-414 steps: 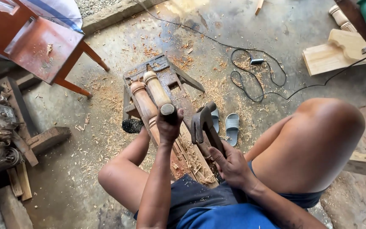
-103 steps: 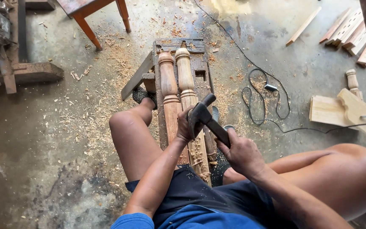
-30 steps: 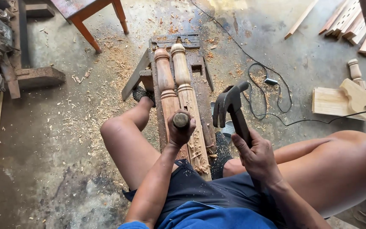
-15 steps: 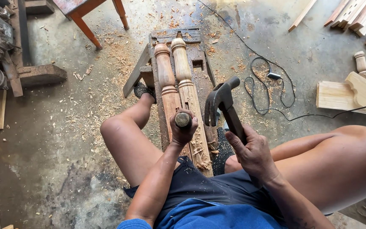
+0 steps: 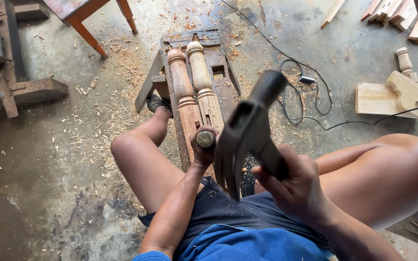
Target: Chiseling a decorative wooden leg using a hammer and a handheld carving tool.
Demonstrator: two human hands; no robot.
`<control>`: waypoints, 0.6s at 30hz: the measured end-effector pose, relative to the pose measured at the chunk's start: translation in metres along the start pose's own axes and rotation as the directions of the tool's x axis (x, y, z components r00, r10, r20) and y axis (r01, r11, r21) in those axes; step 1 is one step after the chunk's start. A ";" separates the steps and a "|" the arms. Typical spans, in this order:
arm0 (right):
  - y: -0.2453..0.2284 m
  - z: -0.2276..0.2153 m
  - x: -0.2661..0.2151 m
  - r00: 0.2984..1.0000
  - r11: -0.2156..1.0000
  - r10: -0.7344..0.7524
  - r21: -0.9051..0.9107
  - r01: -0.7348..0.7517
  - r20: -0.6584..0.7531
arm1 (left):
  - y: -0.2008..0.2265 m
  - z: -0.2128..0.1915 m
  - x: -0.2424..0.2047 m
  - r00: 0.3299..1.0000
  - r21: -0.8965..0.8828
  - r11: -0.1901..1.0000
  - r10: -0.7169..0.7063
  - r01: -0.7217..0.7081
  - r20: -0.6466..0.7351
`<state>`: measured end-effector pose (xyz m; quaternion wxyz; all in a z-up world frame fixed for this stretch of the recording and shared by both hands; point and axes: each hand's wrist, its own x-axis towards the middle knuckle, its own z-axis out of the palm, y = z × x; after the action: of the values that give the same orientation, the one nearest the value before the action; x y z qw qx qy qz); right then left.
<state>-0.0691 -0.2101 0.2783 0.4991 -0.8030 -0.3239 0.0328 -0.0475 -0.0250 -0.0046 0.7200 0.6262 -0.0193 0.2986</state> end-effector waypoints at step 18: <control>0.041 0.011 -0.017 0.957 0.919 0.265 -0.330 -0.214 0.117 | -0.011 0.014 0.011 0.999 0.209 0.978 0.009 -0.018 0.042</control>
<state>-0.0665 -0.2224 0.2345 0.3297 -0.9006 -0.2628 0.1056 -0.0289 -0.0342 -0.0069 0.6476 0.7041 -0.0066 0.2910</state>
